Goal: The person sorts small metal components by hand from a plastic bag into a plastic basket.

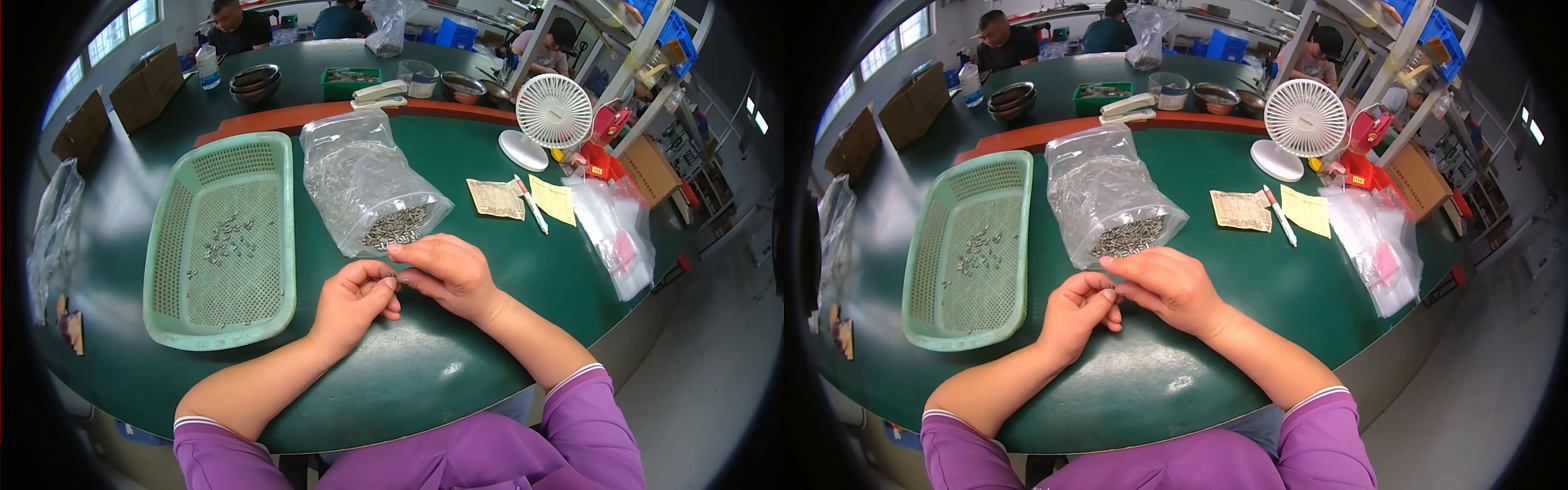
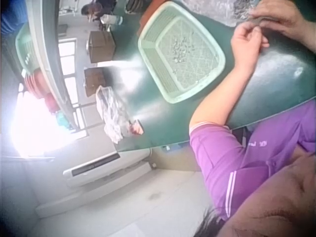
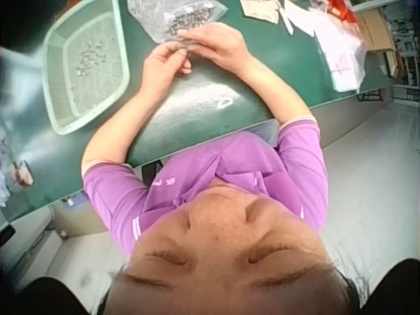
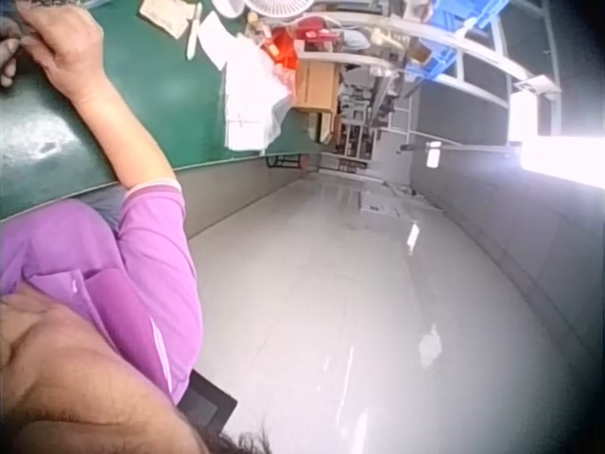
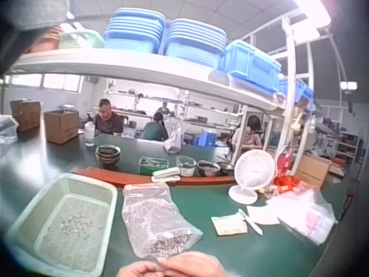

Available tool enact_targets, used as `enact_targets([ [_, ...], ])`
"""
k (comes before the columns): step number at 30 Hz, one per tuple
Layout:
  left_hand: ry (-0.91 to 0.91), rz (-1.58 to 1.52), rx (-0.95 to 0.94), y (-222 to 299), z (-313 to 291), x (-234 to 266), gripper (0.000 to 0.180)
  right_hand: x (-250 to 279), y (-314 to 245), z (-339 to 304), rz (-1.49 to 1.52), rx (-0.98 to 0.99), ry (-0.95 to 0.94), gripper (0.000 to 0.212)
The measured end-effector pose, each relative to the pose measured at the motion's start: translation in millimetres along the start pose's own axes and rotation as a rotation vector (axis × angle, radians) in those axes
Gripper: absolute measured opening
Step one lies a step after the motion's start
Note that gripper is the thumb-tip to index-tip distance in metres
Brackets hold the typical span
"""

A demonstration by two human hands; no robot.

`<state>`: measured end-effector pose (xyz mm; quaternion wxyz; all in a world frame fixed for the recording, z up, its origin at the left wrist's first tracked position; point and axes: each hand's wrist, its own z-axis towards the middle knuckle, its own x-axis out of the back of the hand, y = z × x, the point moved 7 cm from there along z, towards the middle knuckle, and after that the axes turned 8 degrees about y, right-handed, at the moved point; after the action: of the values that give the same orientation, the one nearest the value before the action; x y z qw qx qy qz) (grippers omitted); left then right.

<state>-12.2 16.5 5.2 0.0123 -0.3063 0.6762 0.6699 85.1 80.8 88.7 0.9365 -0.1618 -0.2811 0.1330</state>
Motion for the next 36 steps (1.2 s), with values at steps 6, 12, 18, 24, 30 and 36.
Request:
enact_targets([
  [6, -0.01, 0.062, -0.069, -1.6, 0.9, 0.0, 0.013, 1.9, -8.0, 6.5, -0.093, 0.164, -0.124, 0.026],
  [12, -0.003, 0.032, 0.001, -5.0, 4.1, 3.4, 0.015, -2.1, -7.4, 4.9, -0.147, 0.174, -0.146, 0.018],
  [18, -0.046, -0.061, 0.042, -5.5, 2.3, 0.1, 0.018, -2.4, 10.6, 3.1, 0.063, -0.086, -0.129, 0.015],
  [24, -0.113, -0.051, 0.085, -9.0, 0.4, -5.7, 0.022, -17.4, 48.2, -22.2, 0.922, -0.848, -0.057, 0.016],
  [30, -0.166, 0.002, 0.072, -10.7, 0.8, -9.4, 0.021, -20.5, 46.0, -21.2, 1.173, -0.931, -0.037, 0.026],
  [36, -0.215, 0.037, 0.059, -12.3, 1.0, -10.0, 0.02, -24.0, 49.4, -21.8, 1.213, -0.926, -0.034, 0.027],
])
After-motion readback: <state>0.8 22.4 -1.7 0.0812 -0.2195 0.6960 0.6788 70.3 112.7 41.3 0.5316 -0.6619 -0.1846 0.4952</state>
